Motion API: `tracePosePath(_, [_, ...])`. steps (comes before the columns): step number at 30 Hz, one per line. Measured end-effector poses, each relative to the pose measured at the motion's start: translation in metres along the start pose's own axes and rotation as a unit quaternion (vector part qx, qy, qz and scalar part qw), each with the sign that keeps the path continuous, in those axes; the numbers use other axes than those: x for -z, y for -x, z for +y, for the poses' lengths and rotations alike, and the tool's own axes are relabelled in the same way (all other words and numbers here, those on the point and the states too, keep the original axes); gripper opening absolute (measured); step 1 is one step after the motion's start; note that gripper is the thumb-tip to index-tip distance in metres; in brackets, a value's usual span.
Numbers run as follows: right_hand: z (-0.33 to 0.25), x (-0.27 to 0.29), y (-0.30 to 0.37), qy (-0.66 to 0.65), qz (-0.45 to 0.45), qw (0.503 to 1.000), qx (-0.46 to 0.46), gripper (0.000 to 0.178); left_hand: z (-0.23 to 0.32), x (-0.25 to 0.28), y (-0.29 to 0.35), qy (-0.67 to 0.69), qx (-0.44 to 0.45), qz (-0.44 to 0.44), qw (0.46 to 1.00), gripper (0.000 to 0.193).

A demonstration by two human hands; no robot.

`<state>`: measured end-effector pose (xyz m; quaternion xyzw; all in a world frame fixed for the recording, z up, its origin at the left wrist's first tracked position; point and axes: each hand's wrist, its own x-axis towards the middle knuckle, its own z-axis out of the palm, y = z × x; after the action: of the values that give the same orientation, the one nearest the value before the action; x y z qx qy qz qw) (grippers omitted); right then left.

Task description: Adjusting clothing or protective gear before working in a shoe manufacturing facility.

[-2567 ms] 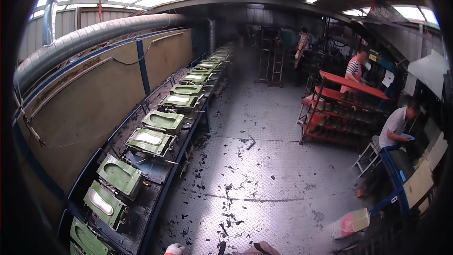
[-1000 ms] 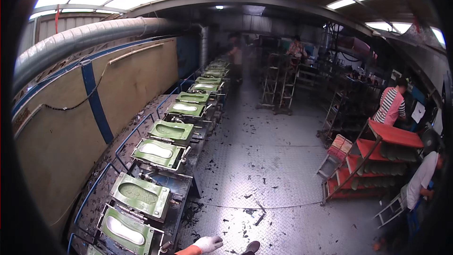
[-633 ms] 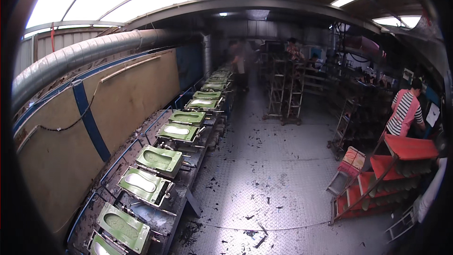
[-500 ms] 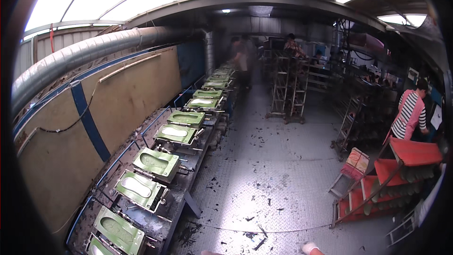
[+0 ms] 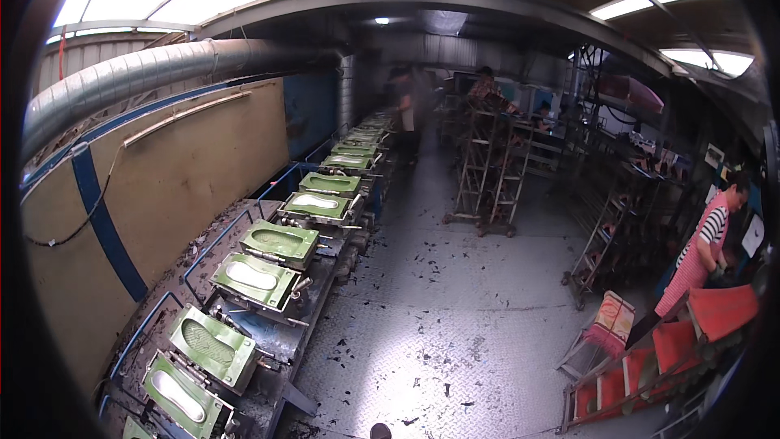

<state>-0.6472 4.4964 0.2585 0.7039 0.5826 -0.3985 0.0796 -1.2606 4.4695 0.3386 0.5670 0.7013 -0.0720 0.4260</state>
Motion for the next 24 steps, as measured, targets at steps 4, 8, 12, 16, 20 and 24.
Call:
tracePosePath(4, [-0.028, 0.037, -0.038, -0.14, 0.01, 0.986, -0.088, 0.036, 0.04, 0.078, -0.119, -0.02, -0.042, 0.006, 0.999, 0.025])
tracePosePath(8, [-0.049, 0.045, -0.051, -0.276, 0.008, 0.947, -0.162, 0.036, 0.108, 0.19, -0.197, 0.041, -0.109, -0.037, 0.992, 0.031])
tracePosePath(12, [-0.184, 0.153, -0.076, -0.129, 0.106, 0.986, 0.008, 0.042, 0.119, 0.249, -0.272, -0.011, -0.04, 0.02, 0.999, 0.048])
tracePosePath(16, [-0.221, 0.2, -0.124, -0.23, -0.006, 0.973, -0.031, 0.047, 0.164, 0.285, -0.31, 0.024, -0.078, 0.025, 0.996, 0.047])
tracePosePath(20, [-0.193, 0.214, -0.195, -0.033, 0.019, 0.999, 0.022, 0.04, 0.203, 0.299, -0.279, 0.174, -0.021, -0.022, 0.984, 0.032])
tracePosePath(24, [-0.196, 0.28, -0.286, 0.031, -0.007, 0.997, 0.074, 0.039, 0.118, 0.24, -0.297, 0.024, 0.095, -0.028, 0.995, 0.029])
